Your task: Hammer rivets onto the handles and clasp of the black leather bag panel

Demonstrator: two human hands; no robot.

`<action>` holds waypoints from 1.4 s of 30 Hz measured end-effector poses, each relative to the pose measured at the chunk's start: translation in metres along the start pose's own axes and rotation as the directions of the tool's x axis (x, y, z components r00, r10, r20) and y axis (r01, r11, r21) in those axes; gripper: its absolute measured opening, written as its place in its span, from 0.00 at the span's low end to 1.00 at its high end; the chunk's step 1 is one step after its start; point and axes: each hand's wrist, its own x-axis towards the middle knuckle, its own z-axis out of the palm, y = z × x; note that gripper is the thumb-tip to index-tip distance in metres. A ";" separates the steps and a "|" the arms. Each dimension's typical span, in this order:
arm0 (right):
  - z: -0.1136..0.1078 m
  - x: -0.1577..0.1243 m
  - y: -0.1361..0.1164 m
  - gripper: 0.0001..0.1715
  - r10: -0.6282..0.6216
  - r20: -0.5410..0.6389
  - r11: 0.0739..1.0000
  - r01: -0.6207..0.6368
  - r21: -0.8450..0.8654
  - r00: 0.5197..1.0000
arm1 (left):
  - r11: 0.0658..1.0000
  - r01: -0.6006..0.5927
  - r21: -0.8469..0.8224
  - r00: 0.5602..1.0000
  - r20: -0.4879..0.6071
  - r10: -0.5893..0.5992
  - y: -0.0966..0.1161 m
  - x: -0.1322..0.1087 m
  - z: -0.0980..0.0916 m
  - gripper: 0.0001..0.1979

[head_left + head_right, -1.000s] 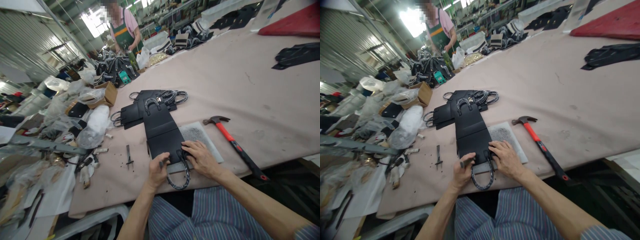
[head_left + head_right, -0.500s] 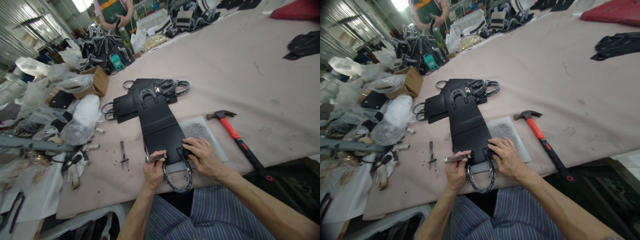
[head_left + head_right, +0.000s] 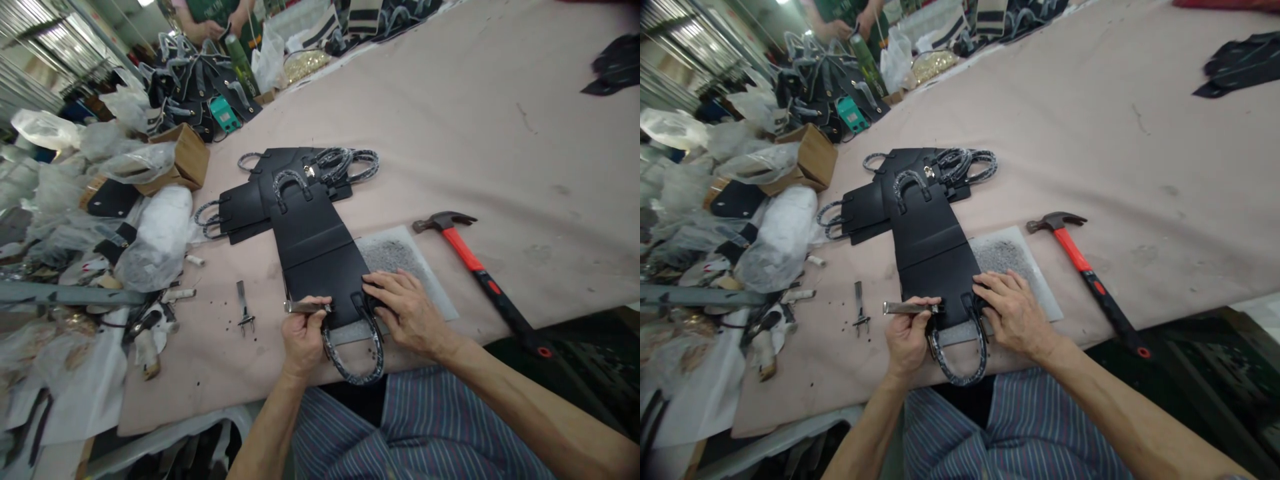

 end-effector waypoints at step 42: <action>0.002 0.001 -0.001 0.25 -0.020 -0.060 1.000 0.021 0.012 0.998 | 0.987 0.128 -0.093 0.992 0.004 -0.128 0.011 -0.001 0.007 0.08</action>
